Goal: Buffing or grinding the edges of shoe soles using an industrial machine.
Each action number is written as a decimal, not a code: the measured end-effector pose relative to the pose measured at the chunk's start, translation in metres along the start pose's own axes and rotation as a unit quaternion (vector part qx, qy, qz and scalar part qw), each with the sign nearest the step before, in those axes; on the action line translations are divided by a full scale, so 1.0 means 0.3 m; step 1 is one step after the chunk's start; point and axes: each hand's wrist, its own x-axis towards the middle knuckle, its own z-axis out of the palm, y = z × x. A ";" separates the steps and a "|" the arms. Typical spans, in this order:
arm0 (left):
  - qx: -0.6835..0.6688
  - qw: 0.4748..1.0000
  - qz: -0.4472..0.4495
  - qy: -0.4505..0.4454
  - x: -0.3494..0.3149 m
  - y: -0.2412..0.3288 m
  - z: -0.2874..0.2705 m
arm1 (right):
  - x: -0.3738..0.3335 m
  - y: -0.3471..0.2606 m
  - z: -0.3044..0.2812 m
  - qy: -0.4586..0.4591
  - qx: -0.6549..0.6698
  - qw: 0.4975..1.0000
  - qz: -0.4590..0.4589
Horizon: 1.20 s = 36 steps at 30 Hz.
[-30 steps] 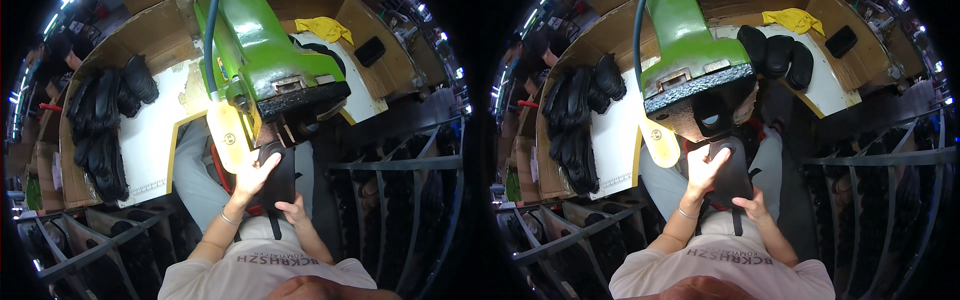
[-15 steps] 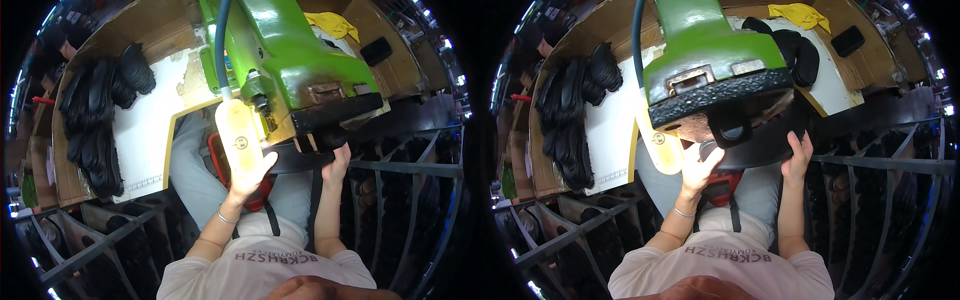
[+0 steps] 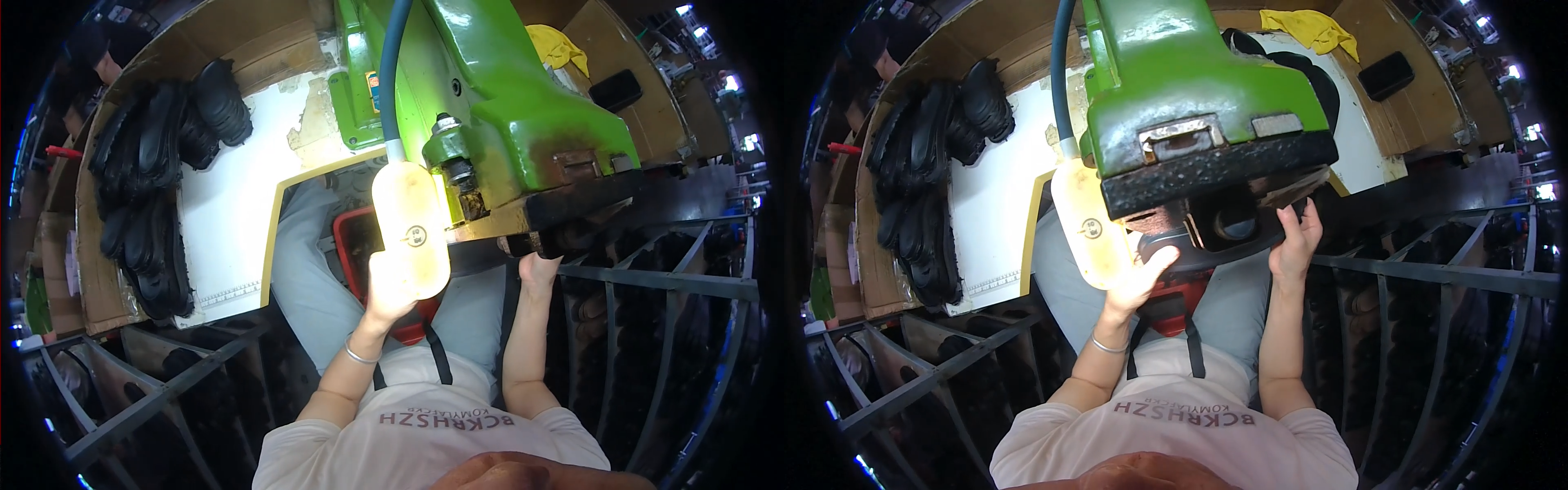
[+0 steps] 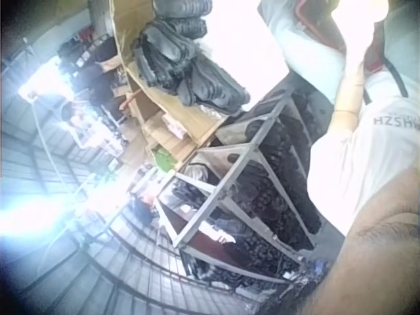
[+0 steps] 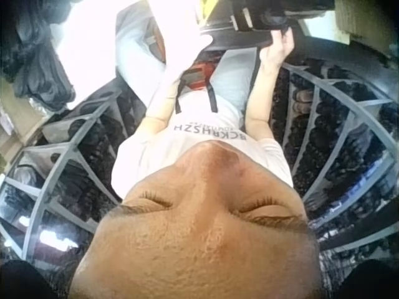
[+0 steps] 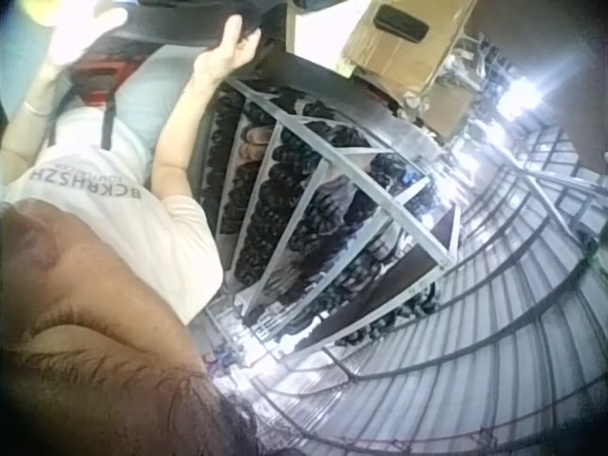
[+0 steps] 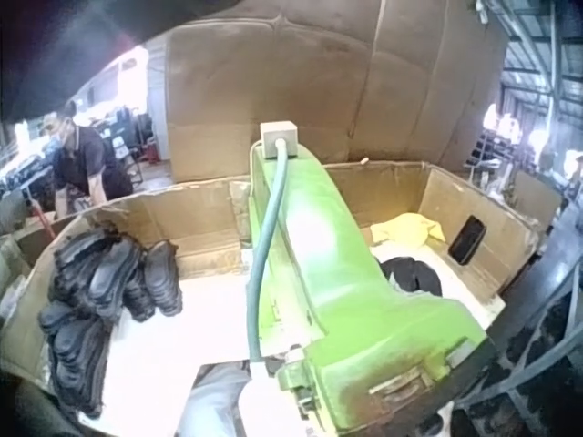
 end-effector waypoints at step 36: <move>-0.113 0.983 -0.060 0.131 -0.054 0.053 -0.136 | -0.099 0.040 0.174 -0.025 -0.057 0.998 -0.019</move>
